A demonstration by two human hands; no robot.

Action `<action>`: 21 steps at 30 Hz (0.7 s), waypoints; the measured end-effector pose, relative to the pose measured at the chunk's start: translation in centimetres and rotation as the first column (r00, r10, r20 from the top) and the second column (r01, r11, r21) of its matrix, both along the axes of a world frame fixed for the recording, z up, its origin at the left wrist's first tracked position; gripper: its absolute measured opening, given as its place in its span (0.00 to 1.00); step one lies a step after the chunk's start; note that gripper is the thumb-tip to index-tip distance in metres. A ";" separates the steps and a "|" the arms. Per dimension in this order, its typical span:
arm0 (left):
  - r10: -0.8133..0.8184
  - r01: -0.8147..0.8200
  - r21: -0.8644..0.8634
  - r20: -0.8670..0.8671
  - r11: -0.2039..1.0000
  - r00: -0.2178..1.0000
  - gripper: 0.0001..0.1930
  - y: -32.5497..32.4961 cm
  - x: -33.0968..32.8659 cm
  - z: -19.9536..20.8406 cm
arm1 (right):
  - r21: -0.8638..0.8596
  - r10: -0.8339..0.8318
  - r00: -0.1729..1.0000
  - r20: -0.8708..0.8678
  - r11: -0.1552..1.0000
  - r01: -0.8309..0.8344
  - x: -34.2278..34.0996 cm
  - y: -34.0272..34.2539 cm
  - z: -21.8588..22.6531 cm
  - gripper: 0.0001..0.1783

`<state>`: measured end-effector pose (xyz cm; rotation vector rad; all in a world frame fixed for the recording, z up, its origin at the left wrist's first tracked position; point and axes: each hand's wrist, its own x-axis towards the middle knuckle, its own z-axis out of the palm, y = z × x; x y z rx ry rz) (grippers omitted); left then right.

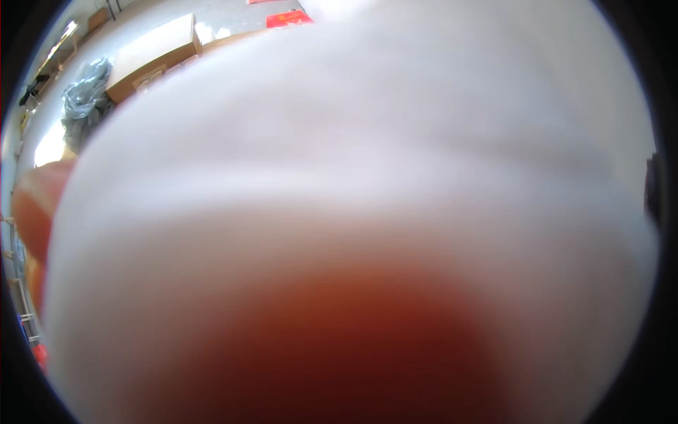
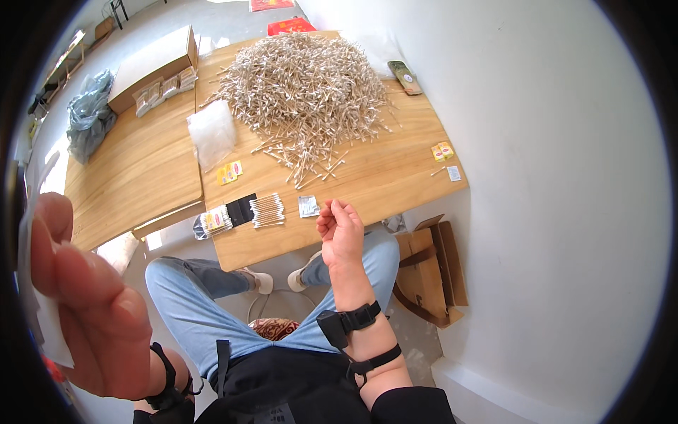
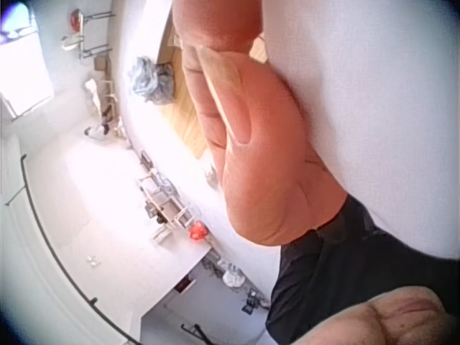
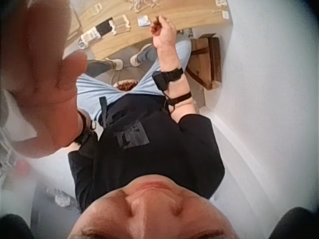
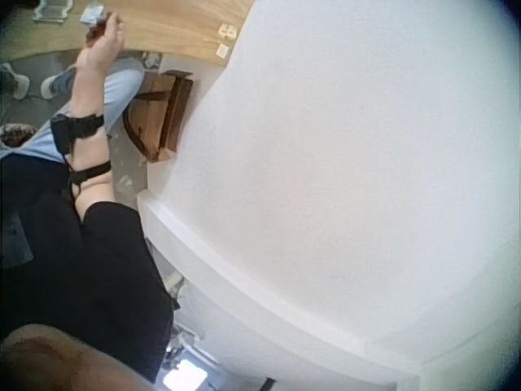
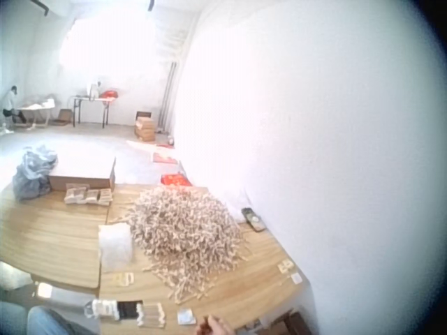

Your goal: The recorder is packaging individual cotton swabs into small plastic bags and then placing them into a larger product package.

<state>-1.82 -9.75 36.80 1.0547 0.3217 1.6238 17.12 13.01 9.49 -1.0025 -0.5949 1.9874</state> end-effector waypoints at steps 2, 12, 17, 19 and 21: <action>0.274 -0.290 -0.187 -0.108 0.939 0.956 0.34 -1.7 1.1 1.5 | 0.005 0.015 1.000 -0.001 1.000 -0.015 -0.6 -0.4 0.0 0.05; 0.277 -0.267 -0.073 0.241 0.961 0.930 0.33 -0.3 1.4 -0.9 | -0.020 0.037 0.999 0.006 0.999 -0.037 -0.9 -0.5 -0.2 0.05; 0.187 -0.179 -0.057 0.215 0.982 0.959 0.28 0.1 1.3 -1.5 | 0.011 0.039 0.999 -0.014 0.999 -0.038 -0.9 -0.2 -0.4 0.05; 0.103 -0.116 0.042 0.227 0.992 0.968 0.27 0.1 1.4 -2.3 | 0.002 0.035 0.999 -0.006 0.999 -0.035 -0.9 -0.2 -0.1 0.05; 0.113 -0.124 0.032 0.232 0.992 0.966 0.27 0.3 1.2 -2.3 | -0.001 0.025 1.000 0.003 1.000 -0.025 -0.9 -0.2 0.0 0.05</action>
